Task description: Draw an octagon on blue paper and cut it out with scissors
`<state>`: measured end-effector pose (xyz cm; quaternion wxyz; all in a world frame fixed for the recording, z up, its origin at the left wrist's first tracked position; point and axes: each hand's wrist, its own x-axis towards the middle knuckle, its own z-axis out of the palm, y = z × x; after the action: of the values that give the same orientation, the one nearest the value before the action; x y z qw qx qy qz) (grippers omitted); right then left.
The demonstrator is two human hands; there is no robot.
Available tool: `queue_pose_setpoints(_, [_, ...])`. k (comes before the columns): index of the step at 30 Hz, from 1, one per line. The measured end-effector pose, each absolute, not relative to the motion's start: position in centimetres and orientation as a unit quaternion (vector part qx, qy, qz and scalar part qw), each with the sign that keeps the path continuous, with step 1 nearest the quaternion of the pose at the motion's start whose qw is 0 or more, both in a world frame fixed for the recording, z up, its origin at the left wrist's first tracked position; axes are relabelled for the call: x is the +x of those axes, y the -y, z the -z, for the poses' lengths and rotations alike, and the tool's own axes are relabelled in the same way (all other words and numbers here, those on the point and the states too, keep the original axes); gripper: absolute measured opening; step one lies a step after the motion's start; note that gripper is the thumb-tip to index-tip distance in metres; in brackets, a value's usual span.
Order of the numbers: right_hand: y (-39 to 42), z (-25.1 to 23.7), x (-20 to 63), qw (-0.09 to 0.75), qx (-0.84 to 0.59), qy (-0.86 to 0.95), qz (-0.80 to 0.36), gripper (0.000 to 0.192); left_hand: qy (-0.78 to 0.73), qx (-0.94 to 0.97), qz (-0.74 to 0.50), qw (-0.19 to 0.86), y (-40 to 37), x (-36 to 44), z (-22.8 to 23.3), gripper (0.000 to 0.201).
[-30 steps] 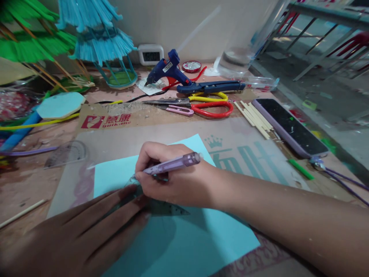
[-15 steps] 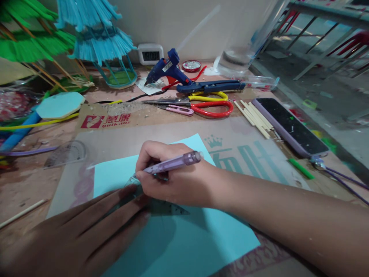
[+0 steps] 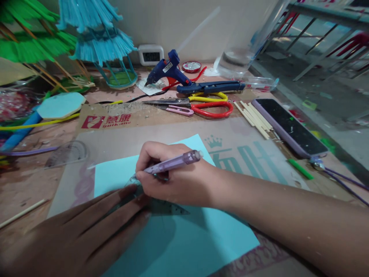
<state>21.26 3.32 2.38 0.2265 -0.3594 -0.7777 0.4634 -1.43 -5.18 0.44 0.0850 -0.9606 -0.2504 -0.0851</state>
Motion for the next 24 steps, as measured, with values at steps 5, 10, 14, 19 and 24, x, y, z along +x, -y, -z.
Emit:
queue_pose_setpoints(5, [-3.26, -2.15, 21.27, 0.236, -0.357, 0.781, -0.455, 0.004, 0.244, -0.963, 0.074, 0.084, 5.09, -1.40, -0.36, 0.030])
queue_pose_setpoints(10, [-3.45, -2.40, 21.37, 0.223, -0.348, 0.784, -0.463, 0.004, 0.255, -0.961, 0.080, 0.076, 5.19, -1.45, -0.28, 0.032])
queue_pose_setpoints(14, [-3.63, -2.56, 21.48, 0.215, -0.342, 0.790, -0.461, 0.005, 0.249, -0.963, 0.072, 0.077, 5.27, -1.43, -0.22, 0.031])
queue_pose_setpoints(19, [-3.55, -2.52, 21.72, 0.235, -0.319, 0.799, -0.452, 0.007, 0.261, -0.959, 0.083, 0.072, 5.52, -1.61, 0.11, 0.032])
queue_pose_setpoints(24, [-3.49, -2.53, 22.01, 0.229, -0.326, 0.783, -0.477, 0.009, 0.258, -0.961, 0.078, 0.066, 5.55, -1.57, 0.16, 0.034])
